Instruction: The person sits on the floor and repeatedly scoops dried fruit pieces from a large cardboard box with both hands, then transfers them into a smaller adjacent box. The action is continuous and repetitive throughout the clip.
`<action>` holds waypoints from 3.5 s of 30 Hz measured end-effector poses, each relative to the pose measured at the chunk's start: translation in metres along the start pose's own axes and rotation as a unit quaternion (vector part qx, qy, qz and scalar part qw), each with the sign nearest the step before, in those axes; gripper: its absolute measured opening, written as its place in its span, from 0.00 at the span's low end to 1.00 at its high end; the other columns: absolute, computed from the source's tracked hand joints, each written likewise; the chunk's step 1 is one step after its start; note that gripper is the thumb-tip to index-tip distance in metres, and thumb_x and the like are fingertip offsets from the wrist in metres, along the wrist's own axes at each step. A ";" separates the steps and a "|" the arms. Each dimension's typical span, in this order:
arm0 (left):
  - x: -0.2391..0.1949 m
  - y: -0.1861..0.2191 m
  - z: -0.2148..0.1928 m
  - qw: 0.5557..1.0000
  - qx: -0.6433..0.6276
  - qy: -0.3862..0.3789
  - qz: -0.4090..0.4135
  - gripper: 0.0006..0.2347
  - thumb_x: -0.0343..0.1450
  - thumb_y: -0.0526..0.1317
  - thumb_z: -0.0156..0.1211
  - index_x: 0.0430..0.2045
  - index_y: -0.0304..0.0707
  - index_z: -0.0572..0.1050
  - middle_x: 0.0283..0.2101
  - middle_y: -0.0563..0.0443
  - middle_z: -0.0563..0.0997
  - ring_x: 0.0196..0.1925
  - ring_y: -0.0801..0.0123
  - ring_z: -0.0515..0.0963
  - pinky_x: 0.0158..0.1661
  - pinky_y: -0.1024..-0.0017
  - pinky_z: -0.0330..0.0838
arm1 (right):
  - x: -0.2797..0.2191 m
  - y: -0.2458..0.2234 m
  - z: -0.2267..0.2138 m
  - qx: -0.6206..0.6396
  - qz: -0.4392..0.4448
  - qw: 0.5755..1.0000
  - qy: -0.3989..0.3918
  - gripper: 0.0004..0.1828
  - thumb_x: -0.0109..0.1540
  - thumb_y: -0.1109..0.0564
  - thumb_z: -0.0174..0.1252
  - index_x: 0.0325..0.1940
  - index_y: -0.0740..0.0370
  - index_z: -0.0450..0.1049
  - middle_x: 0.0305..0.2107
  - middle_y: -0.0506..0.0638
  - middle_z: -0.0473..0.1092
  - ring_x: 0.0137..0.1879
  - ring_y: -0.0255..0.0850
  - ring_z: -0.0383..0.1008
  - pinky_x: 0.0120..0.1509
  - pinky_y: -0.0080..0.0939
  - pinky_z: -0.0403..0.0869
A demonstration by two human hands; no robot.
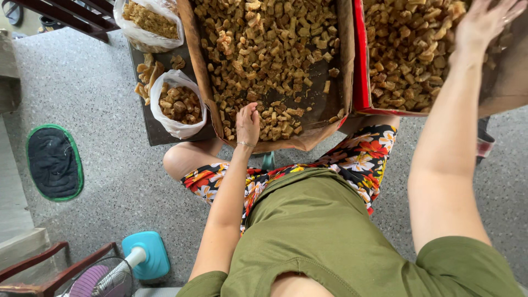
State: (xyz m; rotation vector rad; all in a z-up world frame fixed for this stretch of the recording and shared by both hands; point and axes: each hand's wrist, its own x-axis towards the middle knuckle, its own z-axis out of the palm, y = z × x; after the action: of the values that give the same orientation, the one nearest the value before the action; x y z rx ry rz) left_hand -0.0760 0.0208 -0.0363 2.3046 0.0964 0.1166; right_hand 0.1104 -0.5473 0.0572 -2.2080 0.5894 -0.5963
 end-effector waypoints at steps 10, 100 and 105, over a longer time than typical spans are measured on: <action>0.009 -0.010 0.003 0.999 -0.005 -0.004 -0.038 0.13 0.74 0.33 0.59 0.53 0.38 0.74 0.51 0.43 0.77 0.55 0.54 0.74 0.57 0.59 0.70 | -0.225 -0.154 0.135 -0.225 -0.022 0.823 -0.521 0.57 0.60 0.42 0.68 0.83 0.35 0.37 0.78 0.58 0.23 0.80 0.65 0.23 0.77 0.77 0.44; 0.053 0.069 0.018 0.906 -0.346 -0.108 -0.216 0.08 0.73 0.35 0.63 0.43 0.34 0.81 0.40 0.49 0.85 0.38 0.70 0.85 0.40 0.72 0.84 | -0.319 -0.093 0.151 0.614 0.351 0.518 -0.481 0.10 0.68 0.65 0.62 0.53 0.64 0.73 0.43 0.53 0.77 0.48 0.43 0.79 0.57 0.44 0.81; 0.056 0.058 0.008 0.843 -0.464 -0.096 -0.255 0.09 0.76 0.35 0.62 0.49 0.31 0.79 0.41 0.48 0.83 0.39 0.71 0.82 0.41 0.73 0.82 | -0.313 -0.106 0.141 0.615 0.407 0.501 -0.454 0.19 0.67 0.60 0.57 0.63 0.59 0.71 0.49 0.56 0.74 0.55 0.46 0.78 0.65 0.47 0.79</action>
State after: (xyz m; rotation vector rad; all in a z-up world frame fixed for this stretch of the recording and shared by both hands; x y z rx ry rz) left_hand -0.0179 -0.0176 0.0040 1.2456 0.4412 -0.2901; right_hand -0.0299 -0.2254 -0.0178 -0.4347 0.3115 0.5914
